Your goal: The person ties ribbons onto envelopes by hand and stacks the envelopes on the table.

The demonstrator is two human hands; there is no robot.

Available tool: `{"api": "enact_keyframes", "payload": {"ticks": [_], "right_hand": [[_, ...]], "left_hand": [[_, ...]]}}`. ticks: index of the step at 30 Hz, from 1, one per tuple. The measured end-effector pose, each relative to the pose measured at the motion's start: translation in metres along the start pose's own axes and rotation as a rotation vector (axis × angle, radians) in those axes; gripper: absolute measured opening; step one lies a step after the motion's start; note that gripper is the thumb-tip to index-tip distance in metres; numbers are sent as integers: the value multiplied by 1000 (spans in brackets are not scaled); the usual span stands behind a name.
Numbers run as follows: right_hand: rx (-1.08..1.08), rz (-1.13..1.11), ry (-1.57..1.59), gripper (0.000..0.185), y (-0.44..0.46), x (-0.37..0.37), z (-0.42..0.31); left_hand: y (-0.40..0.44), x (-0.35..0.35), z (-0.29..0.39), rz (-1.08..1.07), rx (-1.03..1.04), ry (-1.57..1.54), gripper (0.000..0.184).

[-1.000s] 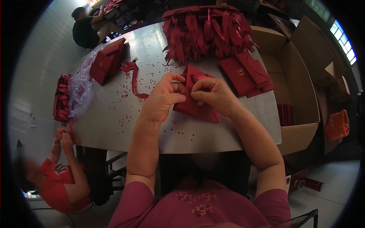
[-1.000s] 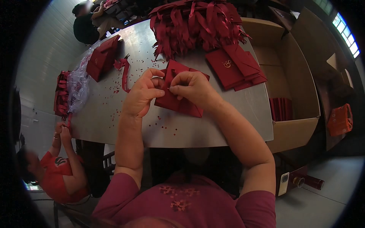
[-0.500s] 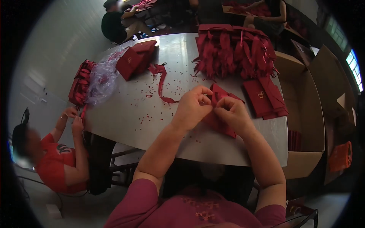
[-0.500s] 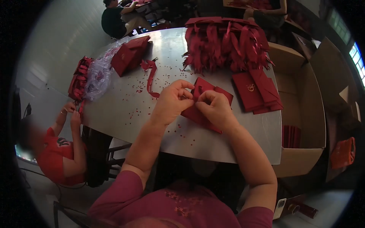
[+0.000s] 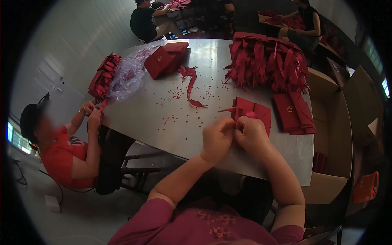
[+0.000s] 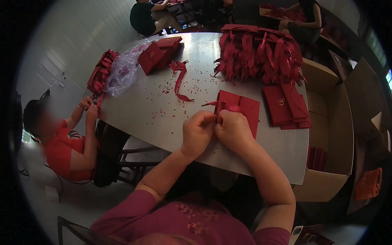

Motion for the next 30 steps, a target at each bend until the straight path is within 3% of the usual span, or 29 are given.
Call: {"api": "enact_keyframes", "payload": {"ticks": [4, 6, 7, 9, 13, 16, 19, 21, 25, 28, 30], "right_hand": [[-42, 59, -41, 10, 0, -7, 8], [53, -43, 124, 11, 3, -5, 21], [54, -44, 126, 11, 2, -2, 22], [-256, 187, -79, 10, -1, -5, 2], [-315, 165, -116, 8, 1, 1, 2], [-299, 114, 59, 4, 2, 0, 10], [-285, 95, 109, 6, 4, 4, 10], [-222, 103, 30, 10, 3, 4, 8], [-168, 216, 78, 9, 7, -9, 19], [18, 143, 305, 9, 8, -11, 27], [46, 94, 282, 9, 7, -14, 24]], "left_hand": [[-1, 9, 4, -52, 84, 43, 18], [0, 9, -5, -21, -112, -130, 16], [2, 9, -7, -22, -114, -128, 16], [3, 9, -24, -29, -255, -281, 15], [4, 5, -24, -21, -134, -255, 17], [4, 6, -16, -42, -47, -61, 18], [2, 5, -35, 14, -226, -188, 21], [-3, 8, -50, 13, -477, -457, 23], [-2, 2, -49, 83, -542, -542, 25], [-2, 3, -49, 119, -558, -676, 25], [-3, 3, -54, 128, -559, -693, 24]]}}
Point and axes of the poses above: each hand's wrist, its own y-axis towards the middle knuckle, its own x-axis out of the palm, z = x × y, the point moved 6 cm from there along y, towards the middle knuckle, and after that the axes turned 2 degrees about x, right-handed, at the moved point
